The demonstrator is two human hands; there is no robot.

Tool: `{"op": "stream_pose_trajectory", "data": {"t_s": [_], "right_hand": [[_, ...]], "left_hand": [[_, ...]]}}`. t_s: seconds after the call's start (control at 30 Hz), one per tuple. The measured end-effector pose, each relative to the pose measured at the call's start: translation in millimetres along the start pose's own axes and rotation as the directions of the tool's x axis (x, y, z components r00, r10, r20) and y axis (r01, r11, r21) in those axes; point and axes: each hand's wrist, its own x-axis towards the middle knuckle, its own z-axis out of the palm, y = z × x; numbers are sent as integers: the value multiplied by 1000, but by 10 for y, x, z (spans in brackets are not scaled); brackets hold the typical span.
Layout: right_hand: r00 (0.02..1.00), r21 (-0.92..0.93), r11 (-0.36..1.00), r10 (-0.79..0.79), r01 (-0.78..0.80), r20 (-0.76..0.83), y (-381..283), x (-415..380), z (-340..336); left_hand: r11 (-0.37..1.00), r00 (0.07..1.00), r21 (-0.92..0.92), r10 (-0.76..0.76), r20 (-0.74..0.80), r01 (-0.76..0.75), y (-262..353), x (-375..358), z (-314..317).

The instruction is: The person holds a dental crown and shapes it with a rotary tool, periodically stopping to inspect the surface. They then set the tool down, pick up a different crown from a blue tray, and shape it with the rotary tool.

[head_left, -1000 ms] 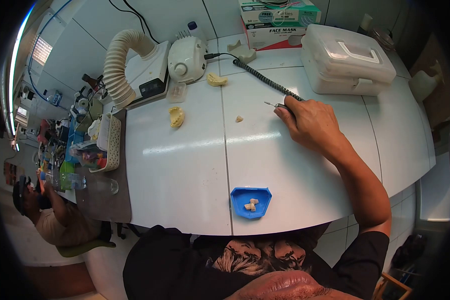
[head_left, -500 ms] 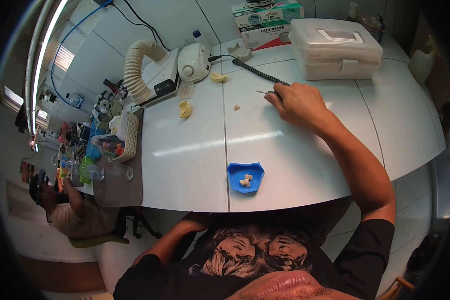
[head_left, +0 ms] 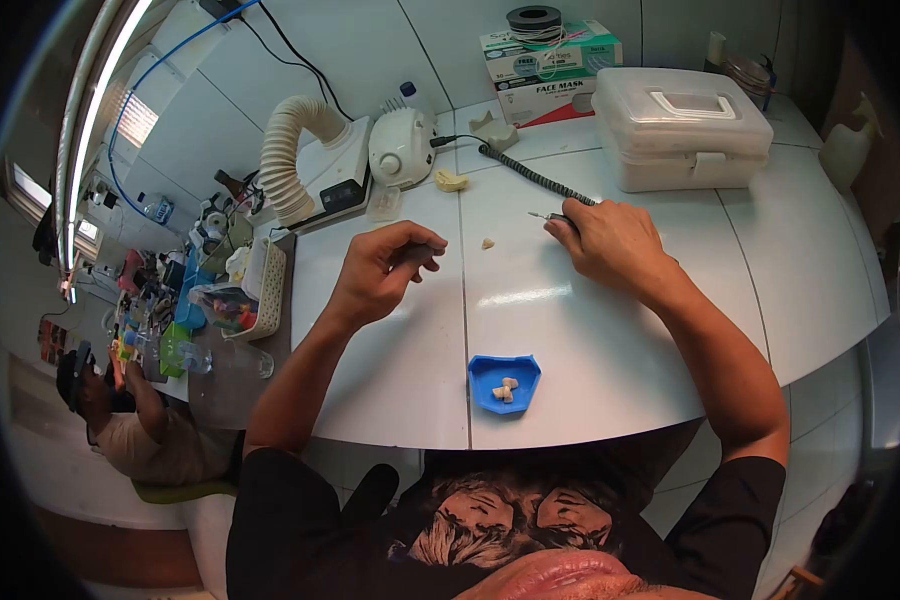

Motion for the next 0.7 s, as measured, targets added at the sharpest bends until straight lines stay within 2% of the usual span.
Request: {"op": "stream_pose_trajectory", "data": {"t_s": [0.13, 0.23, 0.27, 0.37, 0.5, 0.53, 0.6, 0.7], "right_hand": [[1000, 5, 1000, 18, -18, 1, -17, 24, -26], [998, 25, 998, 51, -52, 37, -54, 26, -35], [999, 25, 999, 40, -41, 26, -41, 19, -13], [1000, -6, 1000, -2, 2, 2, -27, 30, -6], [998, -12, 999, -45, 45, -35, 1, 35, 24], [999, -10, 1000, -28, 27, -22, -8, 33, 21], [1000, -9, 1000, -10, 10, 9, -31, 53, -13], [998, -20, 999, -49, 49, -34, -15, 49, 20]], "left_hand": [[979, 985, 104, 172, 31, -174, -462, 532, 174], [993, 988, 116, -4, 154, -14, -452, 622, 235], [988, 983, 131, 64, 172, -87, -507, 652, 252], [978, 975, 167, 87, 202, -122, -349, 663, 215], [975, 975, 162, 122, 187, -153, -454, 620, 281], [979, 982, 172, 80, 173, -110, -418, 612, 306], [981, 978, 146, 98, 185, -126, -415, 619, 299], [971, 973, 160, 153, 171, -181, -443, 601, 312]]}}
